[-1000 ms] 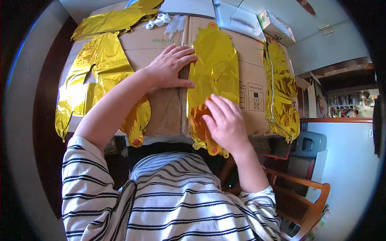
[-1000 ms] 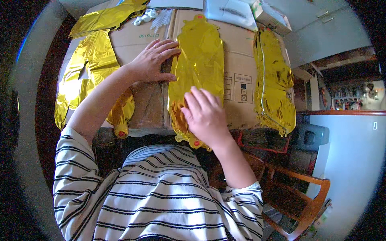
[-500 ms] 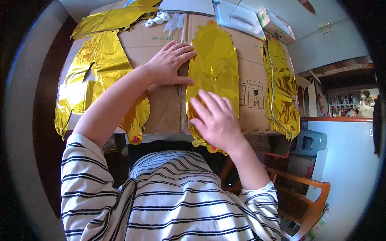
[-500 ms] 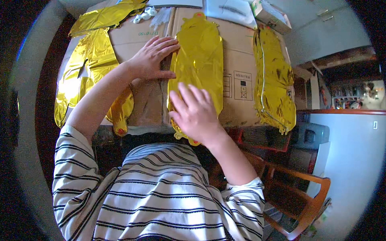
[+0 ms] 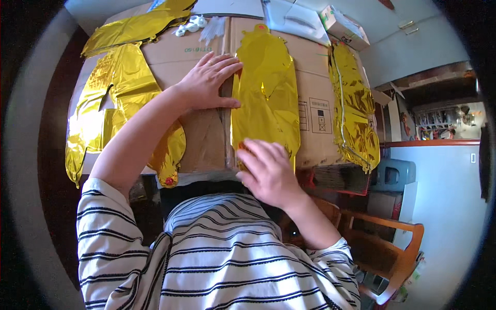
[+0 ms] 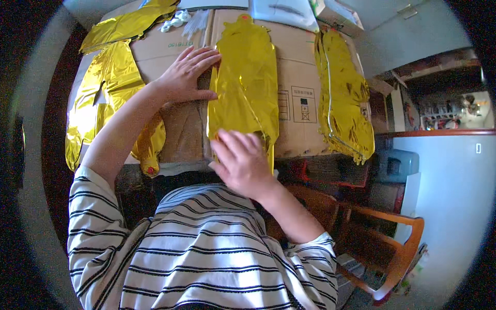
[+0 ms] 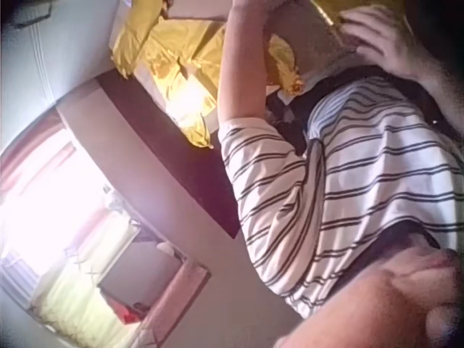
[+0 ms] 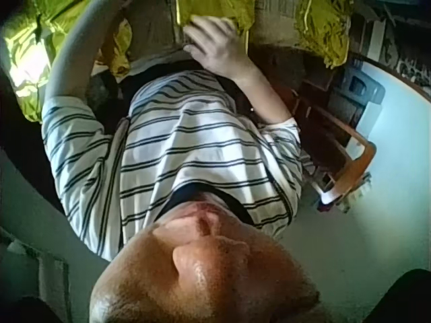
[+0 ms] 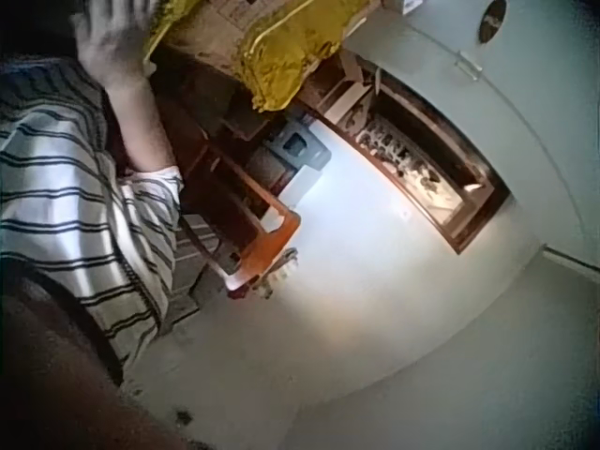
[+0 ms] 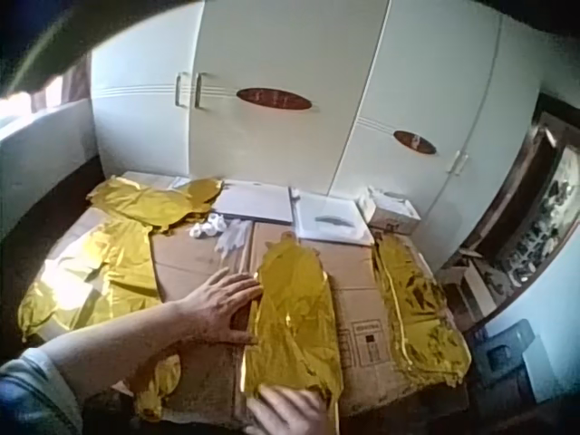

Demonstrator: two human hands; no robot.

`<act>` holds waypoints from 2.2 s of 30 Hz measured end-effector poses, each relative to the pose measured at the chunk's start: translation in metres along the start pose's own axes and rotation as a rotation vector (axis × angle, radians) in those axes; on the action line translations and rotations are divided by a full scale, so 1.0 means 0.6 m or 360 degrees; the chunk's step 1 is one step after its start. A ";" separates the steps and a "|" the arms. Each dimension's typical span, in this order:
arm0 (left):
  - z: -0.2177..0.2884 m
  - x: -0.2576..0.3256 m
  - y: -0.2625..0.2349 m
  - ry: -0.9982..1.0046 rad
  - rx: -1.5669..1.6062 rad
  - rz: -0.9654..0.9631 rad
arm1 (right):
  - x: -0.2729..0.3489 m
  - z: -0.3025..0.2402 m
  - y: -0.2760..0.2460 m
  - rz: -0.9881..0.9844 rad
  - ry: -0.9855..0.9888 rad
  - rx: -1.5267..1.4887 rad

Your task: Folding gold foil balloons and placing them into white envelopes.

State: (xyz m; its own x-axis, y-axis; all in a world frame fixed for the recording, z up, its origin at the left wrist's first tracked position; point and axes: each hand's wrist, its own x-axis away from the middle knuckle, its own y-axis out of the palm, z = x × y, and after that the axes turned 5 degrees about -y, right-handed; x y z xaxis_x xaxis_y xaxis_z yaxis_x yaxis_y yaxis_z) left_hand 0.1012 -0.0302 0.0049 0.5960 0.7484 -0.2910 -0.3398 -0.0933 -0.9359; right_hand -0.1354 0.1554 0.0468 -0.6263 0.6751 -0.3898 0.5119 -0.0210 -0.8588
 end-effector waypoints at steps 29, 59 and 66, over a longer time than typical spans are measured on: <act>0.204 0.089 -0.019 -0.0205 0.0379 0.0156 | -0.038 0.231 -0.094 -0.0315 0.1776 -0.0922; 0.326 0.113 0.017 0.0003 0.0421 0.0060 | 0.187 0.027 -0.013 0.0784 0.1917 -0.2143; 0.321 0.118 0.001 -0.0042 0.0627 0.0133 | 0.166 0.037 -0.036 0.0486 0.1922 -0.1768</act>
State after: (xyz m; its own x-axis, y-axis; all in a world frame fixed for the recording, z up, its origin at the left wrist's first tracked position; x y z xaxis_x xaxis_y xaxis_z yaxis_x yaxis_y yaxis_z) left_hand 0.0032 0.1495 0.0222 0.5375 0.7658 -0.3530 -0.6422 0.1005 -0.7599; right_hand -0.2219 0.2069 0.0189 0.0816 0.8990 0.4303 0.9933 -0.1090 0.0394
